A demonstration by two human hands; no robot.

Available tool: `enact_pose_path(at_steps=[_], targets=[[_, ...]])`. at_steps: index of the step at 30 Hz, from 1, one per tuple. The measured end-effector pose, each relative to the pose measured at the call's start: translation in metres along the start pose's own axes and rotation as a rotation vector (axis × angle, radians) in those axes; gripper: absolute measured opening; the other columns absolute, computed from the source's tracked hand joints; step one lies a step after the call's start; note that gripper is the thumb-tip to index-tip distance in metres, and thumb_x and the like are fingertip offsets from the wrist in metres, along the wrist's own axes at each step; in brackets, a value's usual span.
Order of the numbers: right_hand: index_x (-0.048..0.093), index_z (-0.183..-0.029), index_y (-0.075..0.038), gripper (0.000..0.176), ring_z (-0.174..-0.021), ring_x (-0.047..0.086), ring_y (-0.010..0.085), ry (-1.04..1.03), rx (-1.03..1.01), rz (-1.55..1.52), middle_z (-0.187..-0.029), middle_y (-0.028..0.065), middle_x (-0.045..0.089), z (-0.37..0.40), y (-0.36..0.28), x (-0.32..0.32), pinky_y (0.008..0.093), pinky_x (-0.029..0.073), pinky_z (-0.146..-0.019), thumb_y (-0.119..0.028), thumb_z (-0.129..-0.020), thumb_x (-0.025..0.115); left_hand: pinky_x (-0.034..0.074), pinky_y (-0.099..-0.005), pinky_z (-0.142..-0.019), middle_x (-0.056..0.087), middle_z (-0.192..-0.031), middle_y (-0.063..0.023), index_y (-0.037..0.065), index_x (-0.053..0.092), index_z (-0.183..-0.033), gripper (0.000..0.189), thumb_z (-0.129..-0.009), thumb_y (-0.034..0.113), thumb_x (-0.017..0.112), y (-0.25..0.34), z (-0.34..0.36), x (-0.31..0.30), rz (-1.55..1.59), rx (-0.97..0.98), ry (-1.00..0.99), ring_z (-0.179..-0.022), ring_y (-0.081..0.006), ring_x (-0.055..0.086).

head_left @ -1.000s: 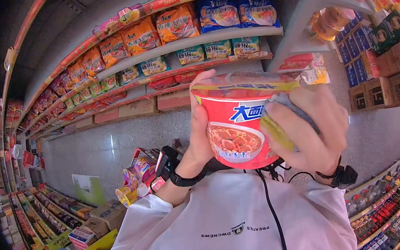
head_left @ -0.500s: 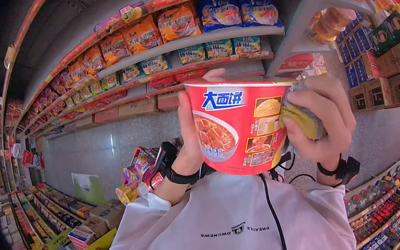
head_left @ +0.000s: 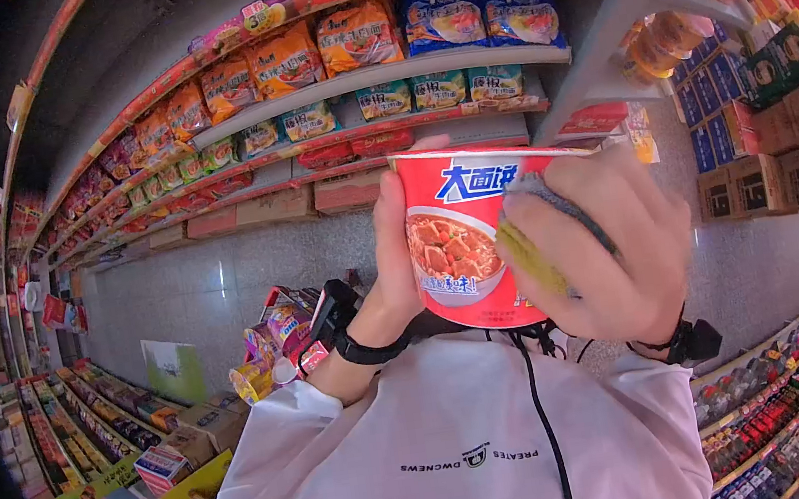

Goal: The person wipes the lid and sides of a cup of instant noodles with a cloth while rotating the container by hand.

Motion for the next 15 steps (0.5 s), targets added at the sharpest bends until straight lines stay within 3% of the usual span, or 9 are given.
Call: enact_pose_path(at_steps=[3,5,7,15], targets=[[0.069,-0.089,-0.007,0.041,-0.071,0.056,0.0165,-0.042,-0.031,0.040,-0.087,0.0038,0.058,-0.001,-0.007,0.002,0.0240,0.044,-0.050,-0.020,-0.051,0.061,0.051,-0.0395,-0.102,0.059,-0.133,-0.0157,0.011,0.036,-0.146,0.064,-0.104,0.059,0.035,0.002,0.001,0.003,-0.022,-0.001,-0.004,-0.120,-0.0241,0.062],[0.068,-0.087,-0.007,0.035,-0.073,0.056,0.0157,-0.080,-0.046,0.064,-0.088,0.0031,0.059,0.000,-0.016,0.002,0.0245,0.044,-0.052,-0.020,-0.055,0.062,0.051,-0.0396,-0.102,0.059,-0.133,-0.0158,0.011,0.036,-0.146,0.063,-0.105,0.058,0.035,0.003,0.000,0.003,-0.088,0.018,-0.004,-0.121,-0.0241,0.062],[0.071,-0.091,-0.004,0.037,-0.064,0.056,0.0201,-0.143,-0.045,-0.027,-0.087,0.0086,0.062,-0.001,-0.023,0.002,0.0297,0.045,-0.049,-0.013,-0.055,0.073,0.051,-0.0393,-0.102,0.058,-0.134,-0.0161,0.012,0.035,-0.146,0.061,-0.105,0.056,0.035,0.003,-0.002,0.003,-0.146,0.049,-0.004,-0.121,-0.0244,0.061],[0.072,-0.095,-0.010,0.037,-0.071,0.057,0.0185,-0.161,-0.163,-0.113,-0.093,0.0051,0.061,0.021,-0.032,-0.002,0.0270,0.044,-0.051,-0.015,-0.059,0.075,0.052,-0.0403,-0.102,0.056,-0.138,-0.0153,0.011,0.038,-0.145,0.066,-0.102,0.061,0.040,0.005,-0.005,-0.002,-0.032,-0.104,0.071,-0.123,-0.0256,0.061]])
Point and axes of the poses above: each hand's wrist, its own z-axis away from the middle knuckle, its own x-axis out of the palm, y = z × x, the point moved 2 cm from there along -z, towards the middle knuckle
